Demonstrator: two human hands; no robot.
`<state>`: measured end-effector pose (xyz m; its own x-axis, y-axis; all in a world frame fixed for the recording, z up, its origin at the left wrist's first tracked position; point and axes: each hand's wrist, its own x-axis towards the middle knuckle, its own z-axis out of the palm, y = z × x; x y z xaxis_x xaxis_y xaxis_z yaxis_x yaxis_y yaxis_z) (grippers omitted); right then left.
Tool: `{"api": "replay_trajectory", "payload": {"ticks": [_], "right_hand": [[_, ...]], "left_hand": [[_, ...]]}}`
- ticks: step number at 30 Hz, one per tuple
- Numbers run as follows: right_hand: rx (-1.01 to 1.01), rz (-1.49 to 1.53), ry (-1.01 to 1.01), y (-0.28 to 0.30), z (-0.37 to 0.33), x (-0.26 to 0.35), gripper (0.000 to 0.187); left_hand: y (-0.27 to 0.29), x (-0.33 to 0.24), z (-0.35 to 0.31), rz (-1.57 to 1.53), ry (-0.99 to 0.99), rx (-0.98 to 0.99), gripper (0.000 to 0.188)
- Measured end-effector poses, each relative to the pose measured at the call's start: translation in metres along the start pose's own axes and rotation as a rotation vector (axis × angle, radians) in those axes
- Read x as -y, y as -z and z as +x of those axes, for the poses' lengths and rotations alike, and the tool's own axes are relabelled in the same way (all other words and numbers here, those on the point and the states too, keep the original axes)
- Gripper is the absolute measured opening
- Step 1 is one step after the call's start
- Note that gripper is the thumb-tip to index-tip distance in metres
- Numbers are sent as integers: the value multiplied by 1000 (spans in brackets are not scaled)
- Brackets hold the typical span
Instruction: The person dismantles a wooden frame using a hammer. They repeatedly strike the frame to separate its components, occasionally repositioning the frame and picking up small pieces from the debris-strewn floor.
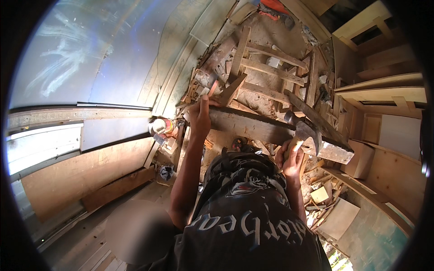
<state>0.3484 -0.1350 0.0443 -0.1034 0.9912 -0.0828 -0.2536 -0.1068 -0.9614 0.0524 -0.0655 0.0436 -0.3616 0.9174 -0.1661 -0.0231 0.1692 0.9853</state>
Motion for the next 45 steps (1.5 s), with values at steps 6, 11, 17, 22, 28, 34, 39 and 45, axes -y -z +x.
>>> {"api": "replay_trajectory", "payload": {"ticks": [6, 11, 17, 22, 28, 34, 39, 45], "right_hand": [[-10, -26, -25, -1, -2, 4, 52], [8, -63, -28, 2, -4, 4, 52], [19, -60, -11, -1, -4, 3, 52], [-87, -137, -79, -1, -8, 2, 51], [-32, 9, -81, -9, 0, 11, 42], [18, -31, -46, -3, 2, 12, 49], [24, -50, -22, -5, 3, 9, 48], [26, -56, -35, -4, 3, 7, 48]], "left_hand": [[5, 13, 1, -122, -255, 104, 44], [8, 11, -3, -95, -254, 116, 27], [7, 4, 0, -136, -284, 119, 28], [2, 16, 2, 13, -319, 41, 30], [8, 27, 9, 17, -260, -27, 28], [2, 9, 9, 72, -202, -60, 31], [8, 19, 13, 51, -232, -79, 28], [8, 23, 16, 14, -169, -121, 23]]}}
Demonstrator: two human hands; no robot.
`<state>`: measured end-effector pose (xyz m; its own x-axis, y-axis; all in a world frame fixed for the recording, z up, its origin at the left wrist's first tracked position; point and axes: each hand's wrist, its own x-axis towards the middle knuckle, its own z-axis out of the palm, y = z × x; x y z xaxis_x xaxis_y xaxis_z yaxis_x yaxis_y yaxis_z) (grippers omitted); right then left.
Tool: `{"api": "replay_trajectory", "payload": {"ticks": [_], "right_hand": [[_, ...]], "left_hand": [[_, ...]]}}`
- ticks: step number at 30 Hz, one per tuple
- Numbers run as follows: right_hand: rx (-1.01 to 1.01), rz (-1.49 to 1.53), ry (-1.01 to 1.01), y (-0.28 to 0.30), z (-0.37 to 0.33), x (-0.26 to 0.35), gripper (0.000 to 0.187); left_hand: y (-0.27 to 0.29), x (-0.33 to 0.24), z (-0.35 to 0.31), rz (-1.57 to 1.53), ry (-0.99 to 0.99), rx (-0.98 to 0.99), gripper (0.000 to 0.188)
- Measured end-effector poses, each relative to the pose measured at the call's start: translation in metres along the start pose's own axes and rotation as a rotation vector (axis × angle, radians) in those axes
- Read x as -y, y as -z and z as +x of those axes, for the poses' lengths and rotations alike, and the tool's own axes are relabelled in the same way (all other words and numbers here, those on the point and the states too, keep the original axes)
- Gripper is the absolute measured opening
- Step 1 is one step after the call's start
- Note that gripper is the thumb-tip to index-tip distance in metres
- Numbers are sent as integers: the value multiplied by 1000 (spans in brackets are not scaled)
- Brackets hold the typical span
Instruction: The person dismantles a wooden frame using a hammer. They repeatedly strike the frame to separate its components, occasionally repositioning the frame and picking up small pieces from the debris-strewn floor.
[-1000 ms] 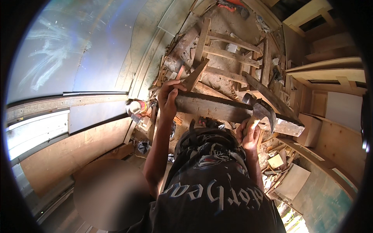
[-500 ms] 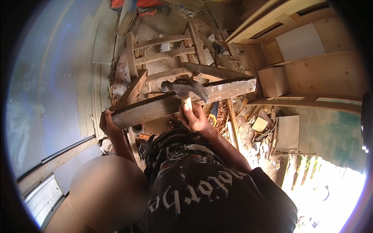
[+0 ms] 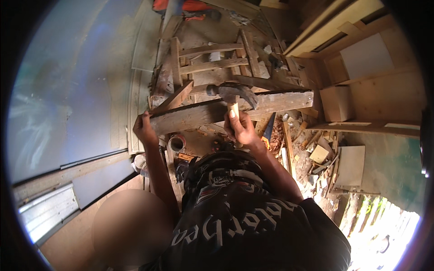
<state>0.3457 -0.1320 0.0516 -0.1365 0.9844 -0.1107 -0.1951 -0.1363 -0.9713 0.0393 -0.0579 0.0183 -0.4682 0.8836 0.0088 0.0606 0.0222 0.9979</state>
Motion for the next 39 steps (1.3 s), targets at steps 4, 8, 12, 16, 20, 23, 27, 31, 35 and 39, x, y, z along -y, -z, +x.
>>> {"api": "replay_trajectory", "payload": {"ticks": [4, 8, 12, 16, 20, 23, 27, 31, 35, 39], "right_hand": [[1, -22, 17, 2, 2, -1, 51], [10, -37, -64, 2, 0, 11, 50], [-113, -159, -87, -3, -31, 27, 41], [-23, -248, 35, 11, -65, 25, 29], [63, -269, 40, 33, -86, 7, 32], [145, -393, 89, 48, -96, -7, 34], [263, -586, 18, 78, -112, -11, 35], [268, -795, -3, 93, -131, 14, 33], [343, -1092, -172, 135, -146, -34, 50], [442, -1032, -431, 166, -157, -78, 52]], "left_hand": [[-4, -10, -2, 0, -87, 61, 25], [-2, -13, -9, -43, -130, 59, 29], [-8, -36, -30, 280, -312, -119, 37], [-20, -33, -37, 387, -321, -113, 40], [-31, -42, -38, 488, -234, -93, 41], [-25, -39, -36, 428, -127, -43, 49], [-12, -2, -28, 186, -239, -191, 59], [-6, 8, -100, 95, -133, -381, 57], [-5, 82, -210, 292, 93, -403, 41], [-22, 132, -337, 214, 387, -357, 37]]}}
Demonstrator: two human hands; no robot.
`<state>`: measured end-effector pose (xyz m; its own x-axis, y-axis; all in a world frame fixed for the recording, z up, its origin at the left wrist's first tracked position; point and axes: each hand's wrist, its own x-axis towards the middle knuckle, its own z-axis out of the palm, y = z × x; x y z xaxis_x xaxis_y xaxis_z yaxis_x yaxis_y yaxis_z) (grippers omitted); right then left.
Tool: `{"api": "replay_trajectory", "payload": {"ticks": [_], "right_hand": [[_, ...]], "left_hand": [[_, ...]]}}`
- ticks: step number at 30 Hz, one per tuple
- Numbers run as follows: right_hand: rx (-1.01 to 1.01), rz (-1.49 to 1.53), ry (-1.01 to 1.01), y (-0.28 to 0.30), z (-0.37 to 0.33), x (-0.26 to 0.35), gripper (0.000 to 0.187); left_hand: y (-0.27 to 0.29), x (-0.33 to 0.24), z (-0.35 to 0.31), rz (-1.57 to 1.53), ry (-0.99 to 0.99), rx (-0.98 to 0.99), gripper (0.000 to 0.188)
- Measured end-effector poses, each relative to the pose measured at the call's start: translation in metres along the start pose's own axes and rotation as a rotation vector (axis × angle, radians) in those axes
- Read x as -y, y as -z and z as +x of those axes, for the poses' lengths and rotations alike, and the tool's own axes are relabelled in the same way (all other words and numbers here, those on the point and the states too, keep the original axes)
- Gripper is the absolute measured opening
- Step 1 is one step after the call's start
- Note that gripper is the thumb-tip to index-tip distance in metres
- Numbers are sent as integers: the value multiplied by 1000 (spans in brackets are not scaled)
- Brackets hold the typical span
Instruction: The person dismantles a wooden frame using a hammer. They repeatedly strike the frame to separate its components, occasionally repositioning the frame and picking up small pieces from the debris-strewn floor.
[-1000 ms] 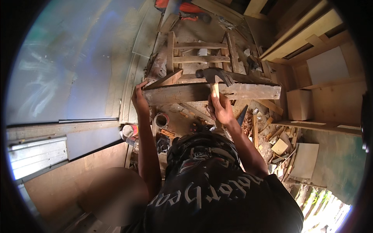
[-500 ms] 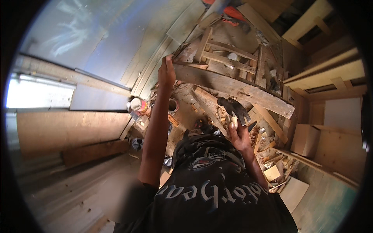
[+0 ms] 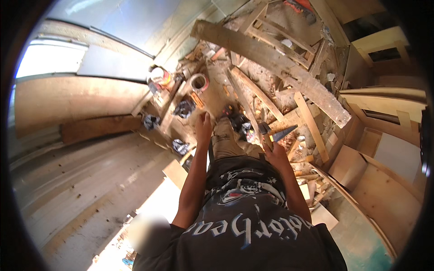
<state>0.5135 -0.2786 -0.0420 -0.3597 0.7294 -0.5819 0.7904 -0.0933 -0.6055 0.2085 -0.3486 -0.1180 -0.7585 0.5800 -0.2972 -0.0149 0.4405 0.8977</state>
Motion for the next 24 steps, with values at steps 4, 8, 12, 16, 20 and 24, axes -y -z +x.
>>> {"api": "replay_trajectory", "payload": {"ticks": [4, 8, 12, 16, 20, 24], "right_hand": [[150, -75, -209, -28, 1, -51, 53], [227, -11, -409, -51, 3, -94, 58], [307, -112, -447, -68, 23, -126, 63], [327, -69, -533, -91, 55, -131, 58], [319, 179, -661, -126, 101, -94, 45], [367, 433, -663, -183, 176, -118, 41]], "left_hand": [[-4, 46, -60, 17, 165, 138, 33], [-9, 61, -89, -11, 274, 187, 31], [-36, 106, -76, -38, 300, 208, 30], [-91, 212, -55, -177, 400, 81, 29], [-142, 288, -32, -151, 427, 36, 29], [-187, 364, 4, 109, 430, 157, 26]]}}
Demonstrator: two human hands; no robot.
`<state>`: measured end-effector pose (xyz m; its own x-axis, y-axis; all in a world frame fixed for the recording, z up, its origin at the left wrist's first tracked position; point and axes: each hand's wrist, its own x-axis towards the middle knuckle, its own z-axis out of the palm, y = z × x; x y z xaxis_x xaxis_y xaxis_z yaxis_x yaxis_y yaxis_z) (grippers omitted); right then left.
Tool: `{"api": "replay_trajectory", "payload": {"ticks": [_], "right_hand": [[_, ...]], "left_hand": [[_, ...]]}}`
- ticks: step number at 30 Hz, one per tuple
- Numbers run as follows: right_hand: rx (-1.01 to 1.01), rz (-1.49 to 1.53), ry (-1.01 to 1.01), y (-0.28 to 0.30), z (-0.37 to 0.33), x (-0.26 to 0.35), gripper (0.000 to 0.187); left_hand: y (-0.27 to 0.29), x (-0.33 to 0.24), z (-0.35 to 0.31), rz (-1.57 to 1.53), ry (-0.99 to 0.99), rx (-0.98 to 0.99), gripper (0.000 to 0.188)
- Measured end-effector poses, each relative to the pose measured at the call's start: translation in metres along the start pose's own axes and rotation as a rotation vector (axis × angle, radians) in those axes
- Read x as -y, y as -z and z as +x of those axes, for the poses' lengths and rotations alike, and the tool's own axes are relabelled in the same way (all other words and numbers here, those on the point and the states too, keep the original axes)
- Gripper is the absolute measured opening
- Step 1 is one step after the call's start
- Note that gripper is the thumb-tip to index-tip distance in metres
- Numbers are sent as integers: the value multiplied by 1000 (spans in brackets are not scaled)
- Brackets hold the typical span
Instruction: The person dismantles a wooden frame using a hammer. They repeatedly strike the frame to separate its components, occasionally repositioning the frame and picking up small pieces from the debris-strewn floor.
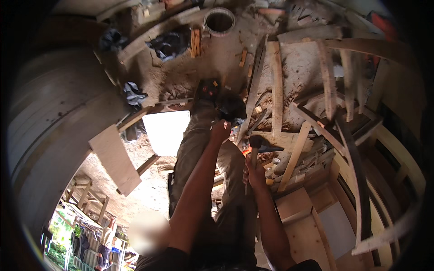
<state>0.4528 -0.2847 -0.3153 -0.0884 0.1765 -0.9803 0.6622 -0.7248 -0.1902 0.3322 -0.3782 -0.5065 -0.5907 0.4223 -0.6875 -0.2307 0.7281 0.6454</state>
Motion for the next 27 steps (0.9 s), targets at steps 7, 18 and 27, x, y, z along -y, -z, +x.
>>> {"api": "replay_trajectory", "payload": {"ticks": [7, 18, 27], "right_hand": [[-121, 187, -120, -31, 165, -10, 34], [-43, 276, -173, -31, 196, 6, 30], [-139, 353, -196, -25, 190, 3, 31]], "left_hand": [[-84, 105, 108, 224, -30, 212, 28], [-110, 175, 216, 257, -418, -7, 27], [-112, 168, 206, 940, -307, 170, 19]]}}
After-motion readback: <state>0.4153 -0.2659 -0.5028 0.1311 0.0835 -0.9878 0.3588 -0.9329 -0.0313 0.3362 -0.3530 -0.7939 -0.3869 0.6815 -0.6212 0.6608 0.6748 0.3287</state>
